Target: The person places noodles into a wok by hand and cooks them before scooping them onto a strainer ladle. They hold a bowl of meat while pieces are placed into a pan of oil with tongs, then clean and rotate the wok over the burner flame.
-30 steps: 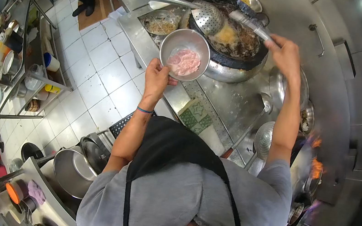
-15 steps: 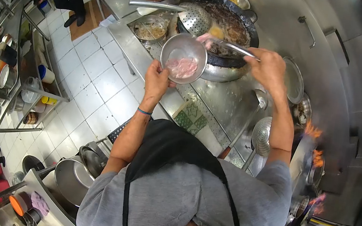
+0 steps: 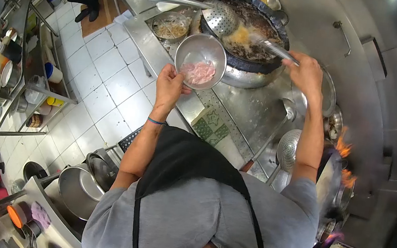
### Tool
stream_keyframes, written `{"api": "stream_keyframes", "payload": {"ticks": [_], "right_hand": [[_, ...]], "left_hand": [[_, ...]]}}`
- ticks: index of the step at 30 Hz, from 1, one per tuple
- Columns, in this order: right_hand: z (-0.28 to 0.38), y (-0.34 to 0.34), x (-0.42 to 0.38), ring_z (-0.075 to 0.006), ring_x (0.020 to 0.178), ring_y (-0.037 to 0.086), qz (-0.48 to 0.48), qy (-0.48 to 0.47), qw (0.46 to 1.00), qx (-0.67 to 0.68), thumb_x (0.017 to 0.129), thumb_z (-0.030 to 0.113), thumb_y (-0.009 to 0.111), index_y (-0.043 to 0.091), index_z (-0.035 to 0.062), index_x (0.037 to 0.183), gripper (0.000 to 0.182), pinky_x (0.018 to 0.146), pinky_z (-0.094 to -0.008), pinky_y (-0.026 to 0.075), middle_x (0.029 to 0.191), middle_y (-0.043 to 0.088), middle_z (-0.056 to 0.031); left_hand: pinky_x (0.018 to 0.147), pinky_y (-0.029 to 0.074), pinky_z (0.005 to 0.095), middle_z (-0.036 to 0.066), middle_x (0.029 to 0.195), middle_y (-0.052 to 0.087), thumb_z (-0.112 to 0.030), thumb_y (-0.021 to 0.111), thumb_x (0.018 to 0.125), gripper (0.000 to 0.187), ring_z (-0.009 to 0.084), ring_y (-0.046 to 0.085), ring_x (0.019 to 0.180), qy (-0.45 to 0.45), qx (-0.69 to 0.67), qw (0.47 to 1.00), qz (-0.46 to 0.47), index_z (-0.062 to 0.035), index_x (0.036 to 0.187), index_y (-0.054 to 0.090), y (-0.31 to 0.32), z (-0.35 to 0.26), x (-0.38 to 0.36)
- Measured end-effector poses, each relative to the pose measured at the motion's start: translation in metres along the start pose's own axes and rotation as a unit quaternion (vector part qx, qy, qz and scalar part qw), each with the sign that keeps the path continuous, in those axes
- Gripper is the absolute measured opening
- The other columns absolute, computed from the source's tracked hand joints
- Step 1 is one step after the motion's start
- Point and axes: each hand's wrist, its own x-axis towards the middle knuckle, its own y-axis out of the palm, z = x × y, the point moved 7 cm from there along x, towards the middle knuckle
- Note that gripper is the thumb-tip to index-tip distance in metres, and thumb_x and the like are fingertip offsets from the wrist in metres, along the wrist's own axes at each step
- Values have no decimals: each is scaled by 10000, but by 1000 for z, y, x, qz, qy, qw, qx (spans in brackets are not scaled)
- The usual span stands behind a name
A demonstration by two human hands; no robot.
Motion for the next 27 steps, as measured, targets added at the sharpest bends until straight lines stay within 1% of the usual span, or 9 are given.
{"api": "stream_keyframes", "payload": {"ticks": [4,7,10,13,16,19,22,24,27], "right_hand": [[76,1,-42,-344,945,701,49,-118,991,-24,862,284,716,741,99,1097,300,825,-458,549,1072,727,-138],[86,28,-41,-327,909,708,101,-148,984,-22,854,252,718,753,88,1043,252,803,-435,557,1031,737,-104],[78,14,-41,-329,875,729,93,-140,986,7,882,272,716,743,48,1106,318,818,-448,569,1043,743,-132],[60,-18,-40,-318,893,728,53,-65,996,39,864,262,732,758,73,1086,293,817,-437,566,1034,744,-140],[17,-27,-26,-326,898,709,-48,-14,998,24,852,279,731,768,111,1053,264,782,-436,536,1010,734,-122],[-22,-29,-7,-378,927,709,-63,109,992,11,865,329,717,761,132,1109,317,832,-457,550,1048,730,-173],[-59,0,18,-391,964,696,-50,169,983,-46,861,355,716,758,144,1114,333,845,-476,537,1040,723,-192],[-85,40,33,-391,984,691,-33,180,980,-79,863,356,716,750,146,1132,343,850,-479,532,1037,724,-192],[-70,39,26,-379,1023,679,-20,177,982,-63,880,360,697,735,132,1151,356,864,-491,525,1082,718,-170]], "left_hand": [[441,577,301,42,706,531,-43,590,954,210,177,644,526,23,18,999,37,-71,849,411,26,-24,-10],[443,577,296,42,718,533,-37,586,955,212,168,636,520,46,34,997,60,-69,843,410,37,-26,-14],[443,580,293,48,731,537,-28,582,952,211,168,635,516,50,32,997,52,-69,839,409,33,-21,-11],[436,587,303,58,734,537,-16,574,944,208,183,643,516,25,19,999,27,-66,838,404,20,1,1],[423,592,324,70,730,534,-6,569,936,203,212,654,516,-2,15,1000,15,-60,841,398,7,22,10],[409,587,332,81,733,518,26,536,920,183,224,650,507,-35,-1,999,9,-51,847,387,3,34,12],[411,590,339,85,738,512,37,522,917,175,231,649,505,-53,-15,998,12,-45,851,383,4,40,14],[416,594,341,88,741,518,33,523,922,171,237,653,510,-62,-26,998,18,-43,856,384,7,39,11],[433,598,347,116,755,557,15,544,926,163,253,665,525,-64,-50,997,12,-40,877,398,7,27,12]]}}
